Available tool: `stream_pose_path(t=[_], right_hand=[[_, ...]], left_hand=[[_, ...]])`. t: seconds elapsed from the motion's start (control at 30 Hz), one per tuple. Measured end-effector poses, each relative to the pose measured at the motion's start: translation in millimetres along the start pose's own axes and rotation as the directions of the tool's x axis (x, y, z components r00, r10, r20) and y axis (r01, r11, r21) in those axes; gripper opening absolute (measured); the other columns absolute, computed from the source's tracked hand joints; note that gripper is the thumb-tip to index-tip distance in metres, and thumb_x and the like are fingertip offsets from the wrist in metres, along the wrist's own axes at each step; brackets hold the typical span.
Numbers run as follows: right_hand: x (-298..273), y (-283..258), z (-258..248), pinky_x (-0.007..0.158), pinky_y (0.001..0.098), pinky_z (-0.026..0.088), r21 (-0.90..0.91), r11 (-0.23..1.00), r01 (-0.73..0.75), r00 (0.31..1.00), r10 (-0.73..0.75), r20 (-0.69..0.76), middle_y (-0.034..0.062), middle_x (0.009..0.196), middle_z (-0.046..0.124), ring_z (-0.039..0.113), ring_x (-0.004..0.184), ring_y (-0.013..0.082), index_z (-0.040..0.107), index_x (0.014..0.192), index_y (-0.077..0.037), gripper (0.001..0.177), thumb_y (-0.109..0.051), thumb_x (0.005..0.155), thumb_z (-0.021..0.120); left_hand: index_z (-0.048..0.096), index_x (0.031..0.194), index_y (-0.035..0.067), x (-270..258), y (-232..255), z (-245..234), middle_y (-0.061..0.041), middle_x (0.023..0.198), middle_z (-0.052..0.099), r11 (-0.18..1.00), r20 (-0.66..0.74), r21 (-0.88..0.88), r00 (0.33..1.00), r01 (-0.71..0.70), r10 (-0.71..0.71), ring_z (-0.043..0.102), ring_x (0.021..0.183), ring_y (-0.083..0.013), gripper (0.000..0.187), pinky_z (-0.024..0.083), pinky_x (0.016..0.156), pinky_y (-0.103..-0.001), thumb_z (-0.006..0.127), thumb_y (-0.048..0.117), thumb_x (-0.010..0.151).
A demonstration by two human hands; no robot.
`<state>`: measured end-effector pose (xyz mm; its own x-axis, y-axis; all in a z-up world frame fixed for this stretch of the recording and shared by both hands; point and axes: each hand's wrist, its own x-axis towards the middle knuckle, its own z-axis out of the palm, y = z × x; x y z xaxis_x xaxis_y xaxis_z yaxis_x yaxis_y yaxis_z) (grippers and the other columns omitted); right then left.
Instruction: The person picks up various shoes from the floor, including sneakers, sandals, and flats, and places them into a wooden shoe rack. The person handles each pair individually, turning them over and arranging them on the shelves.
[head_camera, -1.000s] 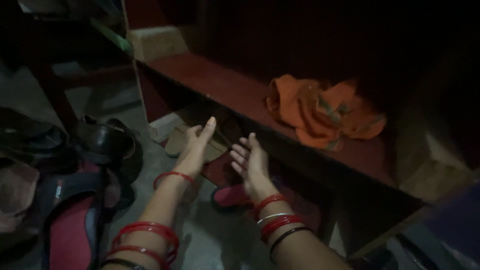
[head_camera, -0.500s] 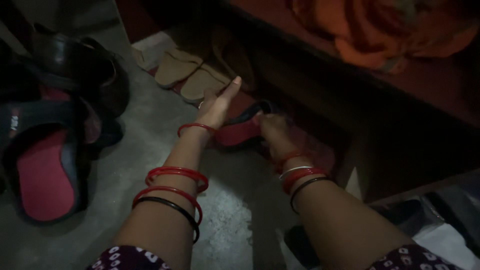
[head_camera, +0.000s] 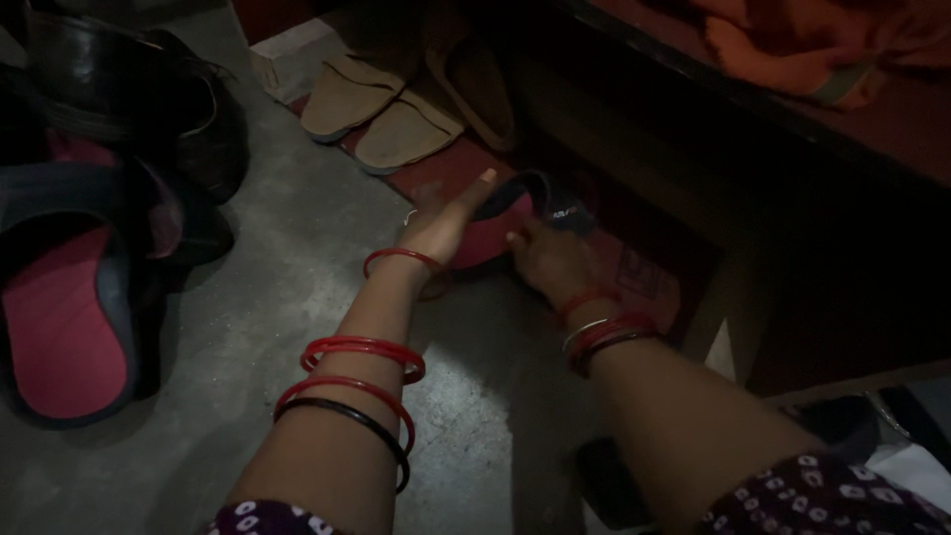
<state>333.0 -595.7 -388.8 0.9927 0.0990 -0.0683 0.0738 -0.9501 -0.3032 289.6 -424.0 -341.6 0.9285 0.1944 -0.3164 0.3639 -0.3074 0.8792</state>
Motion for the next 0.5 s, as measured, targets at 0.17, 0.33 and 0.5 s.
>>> stream_pose_path(t=[0.17, 0.33, 0.5], right_hand=[[15, 10, 3, 0.097, 0.0508, 0.054, -0.141, 0.989, 0.038, 0.999, -0.039, -0.002, 0.0229, 0.113, 0.073, 0.068, 0.111, 0.0407, 0.078, 0.106, -0.005, 0.051, -0.052, 0.098, 0.060], [11, 3, 16, 0.081, 0.0487, 0.059, -0.154, 0.977, 0.150, 0.978, -0.170, -0.121, 0.0262, 0.101, 0.073, 0.072, 0.096, 0.0401, 0.078, 0.096, -0.002, 0.044, -0.043, 0.082, 0.080], [12, -31, 16, 0.077, 0.0479, 0.058, 0.046, 0.986, 0.160, 0.979, -0.153, -0.135, 0.0216, 0.093, 0.074, 0.073, 0.088, 0.0392, 0.079, 0.087, -0.007, 0.021, -0.028, 0.081, 0.080]], left_hand=[[0.021, 0.161, 0.005, -7, 5, -11, -0.021, 0.163, 0.035, 0.999, -0.032, -0.039, 0.999, 0.031, -0.033, 0.036, 0.151, -0.0347, 0.122, 0.031, 0.121, -0.043, 0.057, 0.081, 0.071], [0.026, 0.157, 0.003, -12, 7, -26, -0.020, 0.157, 0.043, 0.995, -0.086, -0.079, 0.995, -0.063, 0.056, 0.040, 0.147, -0.0332, 0.115, 0.032, 0.119, -0.040, 0.067, 0.071, 0.073], [0.035, 0.151, -0.001, -14, 3, -42, -0.021, 0.151, 0.052, 0.994, -0.124, -0.039, 0.987, -0.103, 0.097, 0.052, 0.140, -0.0319, 0.106, 0.041, 0.114, -0.038, 0.077, 0.056, 0.073]])
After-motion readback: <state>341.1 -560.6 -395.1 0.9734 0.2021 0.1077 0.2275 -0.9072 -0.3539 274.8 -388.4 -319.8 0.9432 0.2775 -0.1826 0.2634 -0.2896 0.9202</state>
